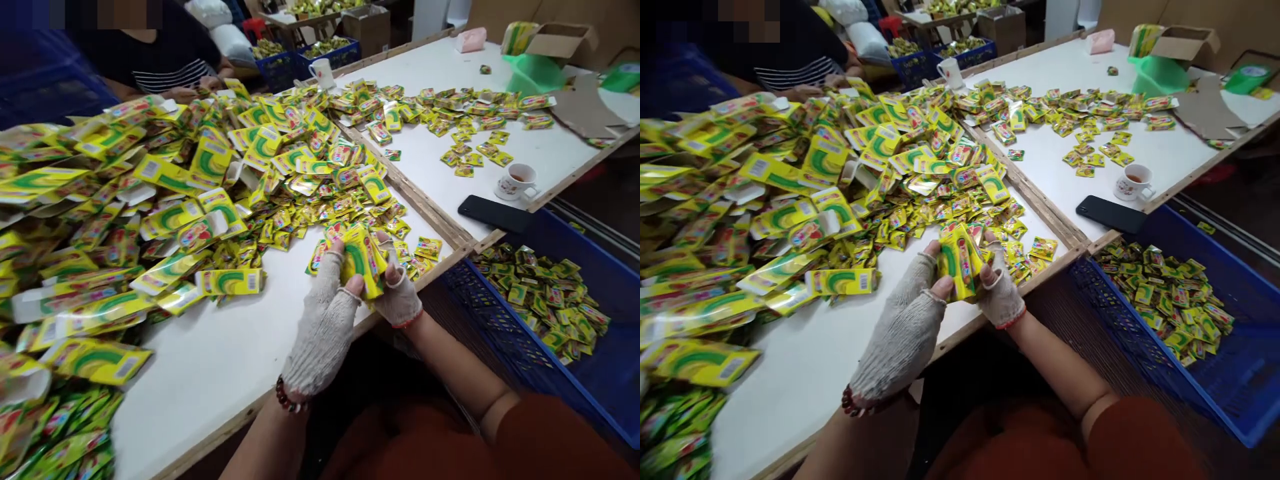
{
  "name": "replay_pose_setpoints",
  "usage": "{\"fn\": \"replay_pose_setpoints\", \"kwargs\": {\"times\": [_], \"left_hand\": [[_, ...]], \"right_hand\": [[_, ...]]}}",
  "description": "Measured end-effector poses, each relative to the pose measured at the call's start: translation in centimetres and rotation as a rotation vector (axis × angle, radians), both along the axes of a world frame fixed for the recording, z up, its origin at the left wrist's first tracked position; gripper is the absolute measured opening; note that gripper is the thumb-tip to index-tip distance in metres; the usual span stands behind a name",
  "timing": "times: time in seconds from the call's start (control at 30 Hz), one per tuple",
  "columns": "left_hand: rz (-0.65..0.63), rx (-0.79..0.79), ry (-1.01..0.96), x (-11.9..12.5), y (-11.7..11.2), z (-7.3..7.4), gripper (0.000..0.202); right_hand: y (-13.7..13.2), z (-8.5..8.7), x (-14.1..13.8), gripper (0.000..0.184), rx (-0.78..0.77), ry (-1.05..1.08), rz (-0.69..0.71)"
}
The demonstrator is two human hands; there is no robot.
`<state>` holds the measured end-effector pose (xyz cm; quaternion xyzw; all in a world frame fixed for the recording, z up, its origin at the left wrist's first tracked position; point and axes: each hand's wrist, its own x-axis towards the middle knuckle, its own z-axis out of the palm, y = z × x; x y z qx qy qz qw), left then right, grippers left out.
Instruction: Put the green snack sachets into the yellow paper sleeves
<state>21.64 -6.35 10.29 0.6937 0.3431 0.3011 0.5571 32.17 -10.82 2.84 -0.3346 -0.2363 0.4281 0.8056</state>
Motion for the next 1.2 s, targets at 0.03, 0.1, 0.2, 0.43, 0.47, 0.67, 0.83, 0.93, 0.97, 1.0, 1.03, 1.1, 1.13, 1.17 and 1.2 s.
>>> {"fn": "replay_pose_setpoints", "kwargs": {"times": [0.03,0.1,0.2,0.43,0.47,0.67,0.83,0.93,0.97,1.0,1.03,1.1,1.13,1.17,1.2], "left_hand": [[-0.068,0.071,0.047,0.7,-0.2,0.4,0.053],[-0.215,0.229,0.09,2.7,-1.1,1.3,0.05],[-0.409,0.423,-0.017,6.1,-3.8,2.5,0.054],[-0.641,0.731,-0.102,6.0,-7.2,0.1,0.058],[-0.609,0.738,-0.062,5.0,-6.6,-0.9,0.056],[-0.07,0.627,0.106,-1.4,0.5,-6.1,0.041],[0.061,0.653,0.263,-0.9,6.3,-6.6,0.053],[-0.023,0.743,0.344,2.2,8.2,-6.3,0.063],[-0.059,0.777,0.407,3.3,8.6,-6.2,0.065],[-0.093,0.803,0.477,4.2,8.9,-6.2,0.066],[-0.127,0.82,0.549,5.0,9.3,-6.3,0.068],[-0.207,0.847,0.648,5.8,10.0,-6.4,0.07],[-0.241,0.856,0.659,5.9,10.4,-6.5,0.067],[-0.265,0.864,0.657,5.7,10.8,-6.5,0.061],[-0.274,0.868,0.653,5.5,11.2,-6.5,0.051]], "right_hand": [[-0.2,-0.3,0.5,0.087,0.003,0.02,-0.019],[-1.2,-0.7,2.1,0.089,-0.041,-0.026,-0.092],[-4.8,-0.5,6.1,0.089,-0.143,-0.11,-0.298],[-18.0,1.4,16.7,0.046,0.366,0.187,-0.852],[-19.0,1.1,17.9,0.048,0.443,0.297,-0.916],[-17.1,-1.5,15.8,0.067,0.168,0.18,-0.528],[-7.7,-1.2,8.5,0.052,-0.272,-0.803,-0.124],[-2.7,-0.4,5.6,0.054,-0.446,-1.516,0.048],[-1.6,-0.2,5.1,0.054,-0.513,-1.679,0.08],[-1.0,-0.2,4.8,0.052,-0.57,-1.795,0.106],[-0.7,-0.3,4.7,0.05,-0.608,-1.86,0.121],[-1.0,-0.7,5.1,0.048,-0.599,-1.837,0.115],[-1.3,-1.1,5.5,0.051,-0.571,-1.753,0.08],[-1.7,-1.4,5.9,0.056,-0.543,-1.625,0.023],[-2.1,-1.7,6.3,0.062,-0.516,-1.461,-0.053]]}}
